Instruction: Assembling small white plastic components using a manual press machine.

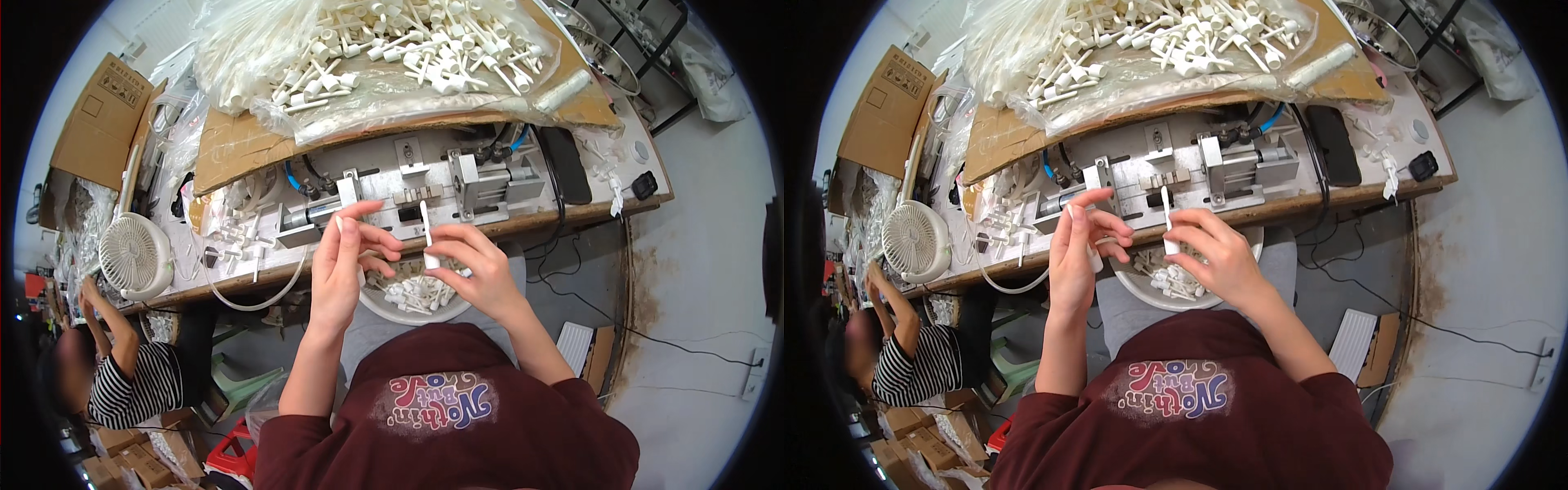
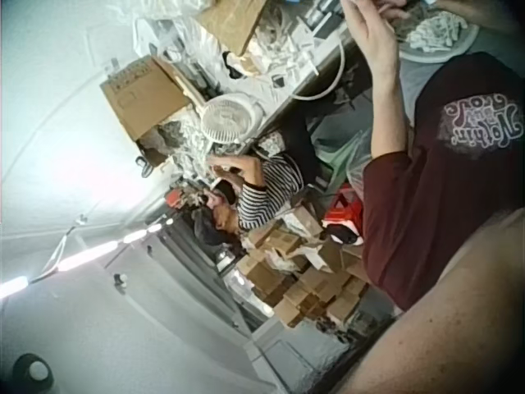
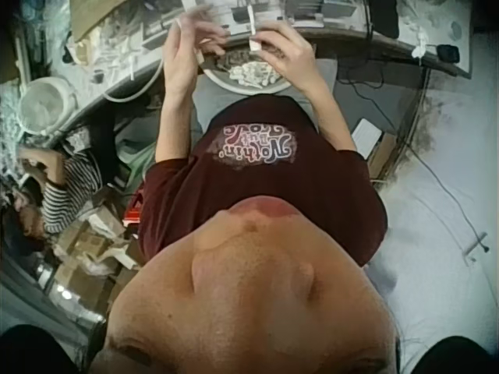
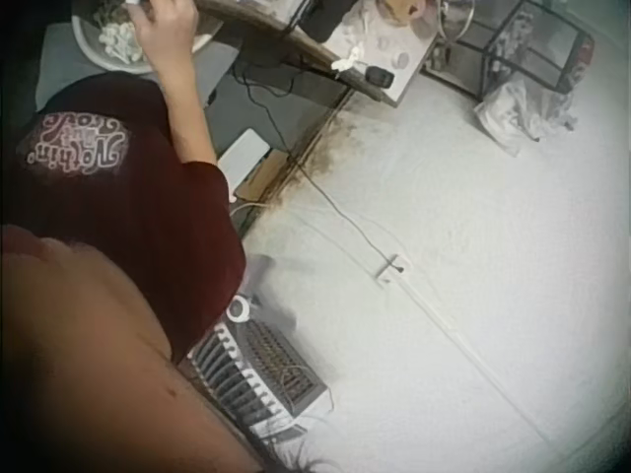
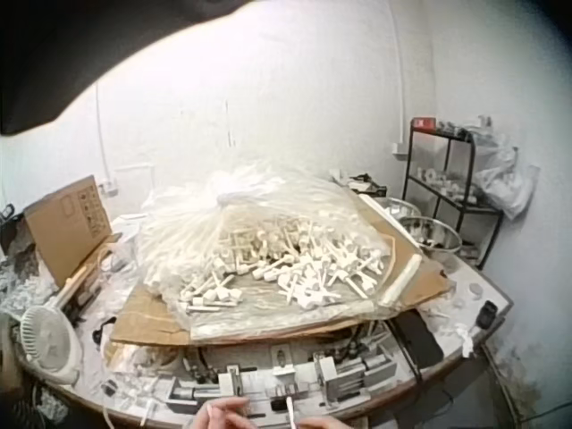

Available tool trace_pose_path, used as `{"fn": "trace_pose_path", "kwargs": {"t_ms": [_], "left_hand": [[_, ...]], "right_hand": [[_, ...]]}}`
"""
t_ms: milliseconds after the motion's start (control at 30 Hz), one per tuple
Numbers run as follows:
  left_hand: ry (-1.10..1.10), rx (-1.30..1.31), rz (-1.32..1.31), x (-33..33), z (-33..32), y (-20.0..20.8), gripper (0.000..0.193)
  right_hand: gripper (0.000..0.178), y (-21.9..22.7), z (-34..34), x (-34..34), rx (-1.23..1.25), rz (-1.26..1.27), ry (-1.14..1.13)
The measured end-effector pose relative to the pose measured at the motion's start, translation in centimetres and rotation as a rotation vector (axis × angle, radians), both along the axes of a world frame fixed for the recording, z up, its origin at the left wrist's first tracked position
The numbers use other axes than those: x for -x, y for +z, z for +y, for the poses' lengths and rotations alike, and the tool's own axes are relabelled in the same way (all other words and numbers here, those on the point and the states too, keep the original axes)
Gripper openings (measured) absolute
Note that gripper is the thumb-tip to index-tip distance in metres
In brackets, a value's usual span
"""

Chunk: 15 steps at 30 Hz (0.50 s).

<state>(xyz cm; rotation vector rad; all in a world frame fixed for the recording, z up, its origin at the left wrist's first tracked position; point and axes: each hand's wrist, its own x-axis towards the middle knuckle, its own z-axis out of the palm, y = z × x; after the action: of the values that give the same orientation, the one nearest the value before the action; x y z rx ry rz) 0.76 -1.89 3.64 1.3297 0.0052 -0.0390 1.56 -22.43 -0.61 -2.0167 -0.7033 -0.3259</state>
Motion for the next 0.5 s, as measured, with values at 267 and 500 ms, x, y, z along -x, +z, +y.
{"fn": "trace_pose_path", "kwargs": {"t_ms": [267, 500], "left_hand": [[-0.142, -0.081, 0.047, 1.5, 0.8, 0.3, 0.028], [-0.121, -0.019, 0.023, 1.3, 1.0, -0.5, 0.038]], "right_hand": [[0.029, -1.4, 1.5, -1.2, 0.225, -0.209, -0.094], [0.024, -2.6, 2.6, -3.0, 0.487, -0.323, -0.133]]}}
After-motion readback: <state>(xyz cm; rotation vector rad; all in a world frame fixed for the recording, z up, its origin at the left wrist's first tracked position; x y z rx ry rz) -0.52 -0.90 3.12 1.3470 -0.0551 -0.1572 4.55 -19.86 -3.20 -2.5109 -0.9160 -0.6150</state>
